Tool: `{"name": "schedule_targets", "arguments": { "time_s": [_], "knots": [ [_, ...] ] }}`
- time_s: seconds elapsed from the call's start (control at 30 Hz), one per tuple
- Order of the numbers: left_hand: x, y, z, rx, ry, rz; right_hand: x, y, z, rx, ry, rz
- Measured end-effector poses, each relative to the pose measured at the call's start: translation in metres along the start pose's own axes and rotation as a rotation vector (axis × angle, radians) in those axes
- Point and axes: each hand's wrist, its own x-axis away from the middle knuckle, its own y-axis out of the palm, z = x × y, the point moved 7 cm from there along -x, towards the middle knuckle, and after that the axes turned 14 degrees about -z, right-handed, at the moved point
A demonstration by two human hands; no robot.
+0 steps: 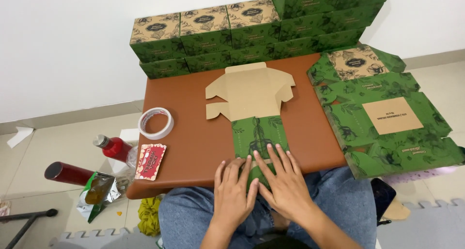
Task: Folding cardboard templates into small boxes and stacking them on a table.
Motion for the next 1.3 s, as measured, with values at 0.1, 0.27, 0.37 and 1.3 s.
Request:
{"name": "schedule_targets", "arguments": {
  "time_s": [0.1, 0.27, 0.37, 1.3],
  "knots": [
    [-0.007, 0.002, -0.003, -0.038, -0.011, -0.012, -0.002, -0.002, 0.000, -0.024, 0.006, -0.007],
    [-0.041, 0.003, -0.023, -0.098, -0.025, 0.003, -0.001, -0.003, -0.001, -0.022, -0.001, -0.006],
    [-0.066, 0.011, -0.041, -0.126, -0.036, 0.006, -0.001, -0.004, -0.001, -0.011, -0.003, 0.004],
    [-0.088, 0.052, -0.072, -0.181, -0.242, 0.003, 0.002, 0.000, 0.004, -0.031, -0.013, 0.000]
  ]
}}
